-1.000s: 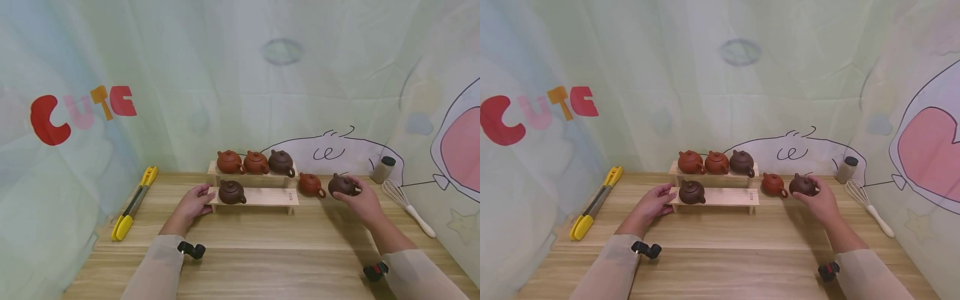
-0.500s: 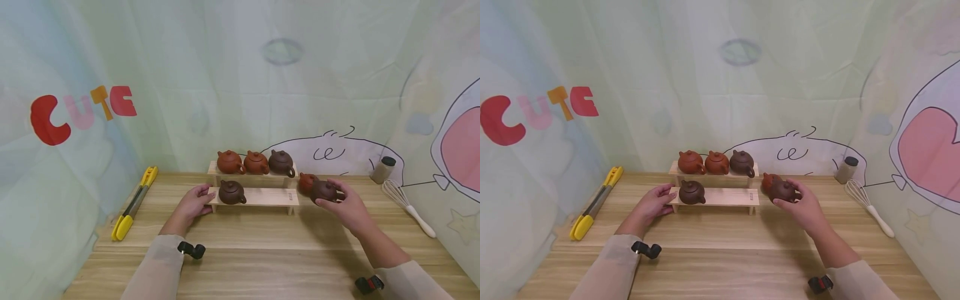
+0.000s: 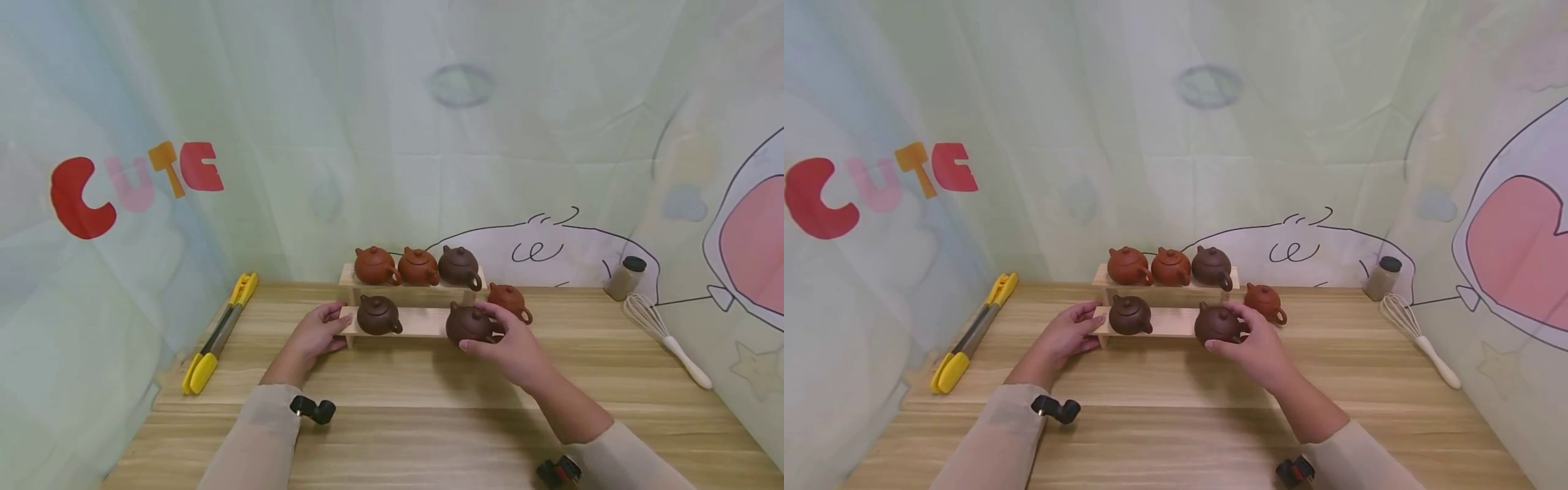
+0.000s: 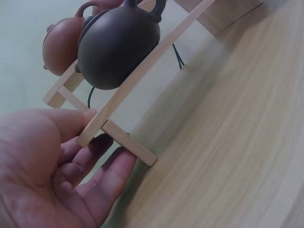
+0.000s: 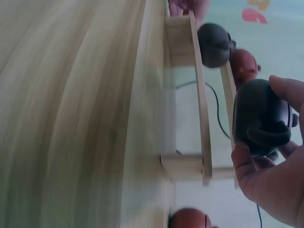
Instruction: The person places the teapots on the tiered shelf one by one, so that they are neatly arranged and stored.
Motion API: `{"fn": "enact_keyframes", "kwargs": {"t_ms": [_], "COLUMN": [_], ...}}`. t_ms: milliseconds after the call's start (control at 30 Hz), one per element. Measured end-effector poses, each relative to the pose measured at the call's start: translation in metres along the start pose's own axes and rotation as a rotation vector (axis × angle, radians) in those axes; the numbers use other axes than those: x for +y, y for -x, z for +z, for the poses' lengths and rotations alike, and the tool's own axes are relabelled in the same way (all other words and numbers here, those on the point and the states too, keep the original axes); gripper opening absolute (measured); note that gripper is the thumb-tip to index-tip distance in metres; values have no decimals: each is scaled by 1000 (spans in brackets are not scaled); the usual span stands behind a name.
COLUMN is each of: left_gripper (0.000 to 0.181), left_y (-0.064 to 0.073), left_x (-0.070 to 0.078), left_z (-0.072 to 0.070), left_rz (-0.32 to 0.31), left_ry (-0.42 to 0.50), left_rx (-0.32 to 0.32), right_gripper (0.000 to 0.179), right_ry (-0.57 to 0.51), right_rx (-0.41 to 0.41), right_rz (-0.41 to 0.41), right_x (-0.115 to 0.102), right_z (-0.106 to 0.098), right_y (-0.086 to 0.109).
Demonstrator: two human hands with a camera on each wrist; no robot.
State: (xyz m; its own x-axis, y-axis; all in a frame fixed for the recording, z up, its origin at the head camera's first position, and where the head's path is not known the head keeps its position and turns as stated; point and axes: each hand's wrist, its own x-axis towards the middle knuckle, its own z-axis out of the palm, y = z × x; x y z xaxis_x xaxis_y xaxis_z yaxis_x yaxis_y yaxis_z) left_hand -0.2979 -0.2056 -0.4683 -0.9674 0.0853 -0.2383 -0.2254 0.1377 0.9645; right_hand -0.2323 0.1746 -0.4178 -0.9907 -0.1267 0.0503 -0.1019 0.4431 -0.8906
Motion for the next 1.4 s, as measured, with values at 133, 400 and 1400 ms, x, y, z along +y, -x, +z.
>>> {"fn": "enact_keyframes", "kwargs": {"t_ms": [133, 400, 1400], "left_gripper": [63, 62, 62], "left_y": [-1, -2, -4], "left_x": [-1, -1, -4], "left_z": [0, -1, 0], "left_rz": [-6, -9, 9], "left_ry": [-4, 0, -23], "left_rx": [3, 2, 11], "right_gripper": [80, 79, 79], "right_ry": [14, 33, 172], "right_rx": [-12, -33, -26], "right_rz": [-6, -19, -74], "right_x": [-4, -13, -21], "right_z": [16, 41, 70], "right_y": [-8, -27, -55]}}
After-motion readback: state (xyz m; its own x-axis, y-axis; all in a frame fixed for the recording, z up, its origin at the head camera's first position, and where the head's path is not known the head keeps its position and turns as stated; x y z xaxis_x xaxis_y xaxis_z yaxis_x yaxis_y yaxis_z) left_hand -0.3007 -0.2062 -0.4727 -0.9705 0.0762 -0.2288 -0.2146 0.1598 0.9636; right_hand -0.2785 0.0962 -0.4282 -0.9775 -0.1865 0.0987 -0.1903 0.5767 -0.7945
